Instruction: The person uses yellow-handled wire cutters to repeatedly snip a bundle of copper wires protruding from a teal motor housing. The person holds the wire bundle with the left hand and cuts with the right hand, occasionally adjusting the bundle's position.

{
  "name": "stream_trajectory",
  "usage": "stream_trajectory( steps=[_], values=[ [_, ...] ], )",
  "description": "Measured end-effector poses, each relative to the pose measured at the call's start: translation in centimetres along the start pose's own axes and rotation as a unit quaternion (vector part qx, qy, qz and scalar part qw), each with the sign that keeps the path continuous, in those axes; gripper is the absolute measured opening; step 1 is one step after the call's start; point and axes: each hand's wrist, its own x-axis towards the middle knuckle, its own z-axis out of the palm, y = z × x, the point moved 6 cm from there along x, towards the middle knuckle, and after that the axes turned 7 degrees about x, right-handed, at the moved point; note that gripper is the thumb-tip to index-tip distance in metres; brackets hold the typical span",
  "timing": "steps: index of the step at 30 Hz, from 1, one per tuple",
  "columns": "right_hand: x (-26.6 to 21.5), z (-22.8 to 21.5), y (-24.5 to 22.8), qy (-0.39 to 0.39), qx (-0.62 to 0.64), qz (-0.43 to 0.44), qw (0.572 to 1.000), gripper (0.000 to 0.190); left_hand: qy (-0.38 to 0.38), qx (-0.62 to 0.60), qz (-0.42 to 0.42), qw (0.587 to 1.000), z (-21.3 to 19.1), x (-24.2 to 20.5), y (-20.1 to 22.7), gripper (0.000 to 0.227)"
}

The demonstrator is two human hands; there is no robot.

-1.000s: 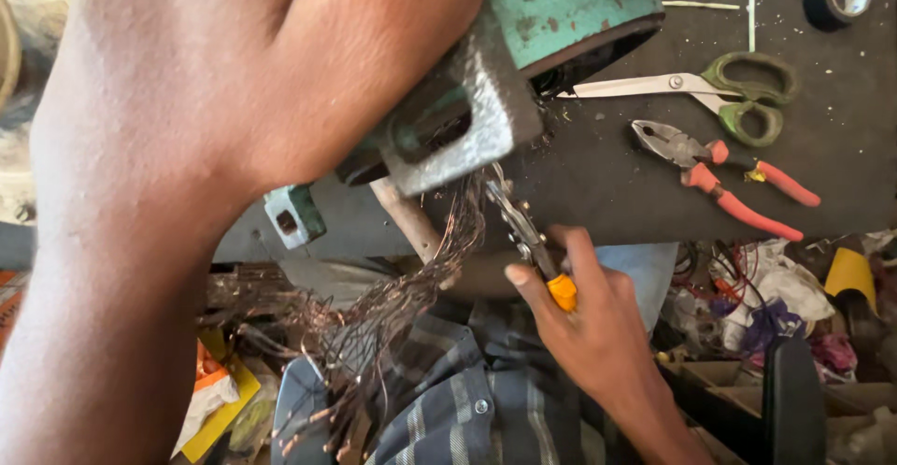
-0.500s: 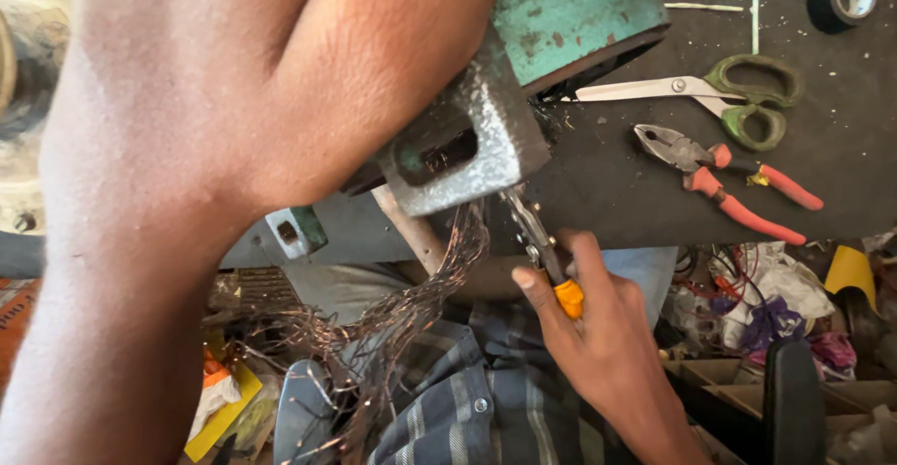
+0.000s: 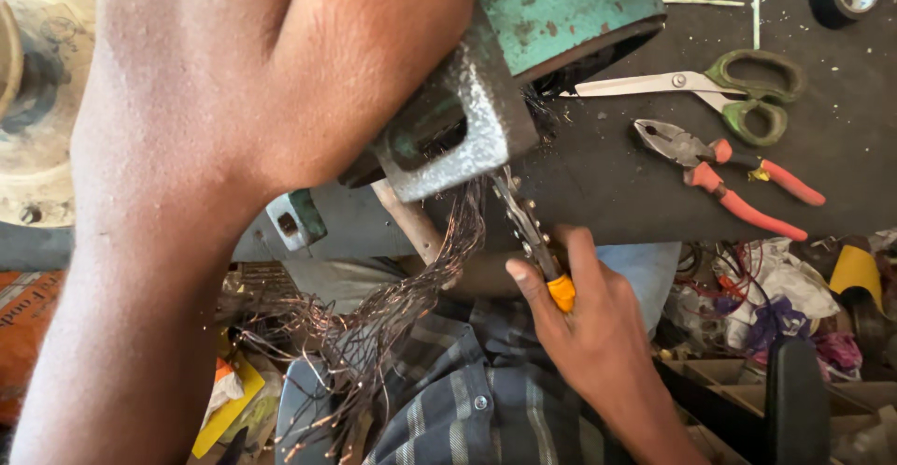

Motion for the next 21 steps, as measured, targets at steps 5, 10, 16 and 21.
stream_trajectory(
  steps=[5, 10, 16, 21],
  values=[
    [0.1, 0.1, 0.4, 0.002, 0.053, 0.018, 0.998, 0.043, 0.006, 0.011, -0.001, 1.000, 0.0, 0.1, -0.2, 0.013],
    [0.1, -0.3, 0.6, 0.000, 0.046, 0.019, 0.999, 0.042, 0.015, 0.012, -0.001, 1.000, 0.0, 0.3, -0.2, 0.014],
    [-0.1, 0.4, 0.6, 0.059, 0.020, -0.071, 0.996, 0.039, 0.018, 0.015, -0.005, 1.000, 0.1, -0.2, -0.5, 0.016],
    [-0.3, 1.1, 2.1, 0.081, 0.017, -0.074, 0.994, 0.038, 0.026, 0.020, -0.003, 0.999, 0.8, 0.0, -0.8, 0.018]
  ],
)
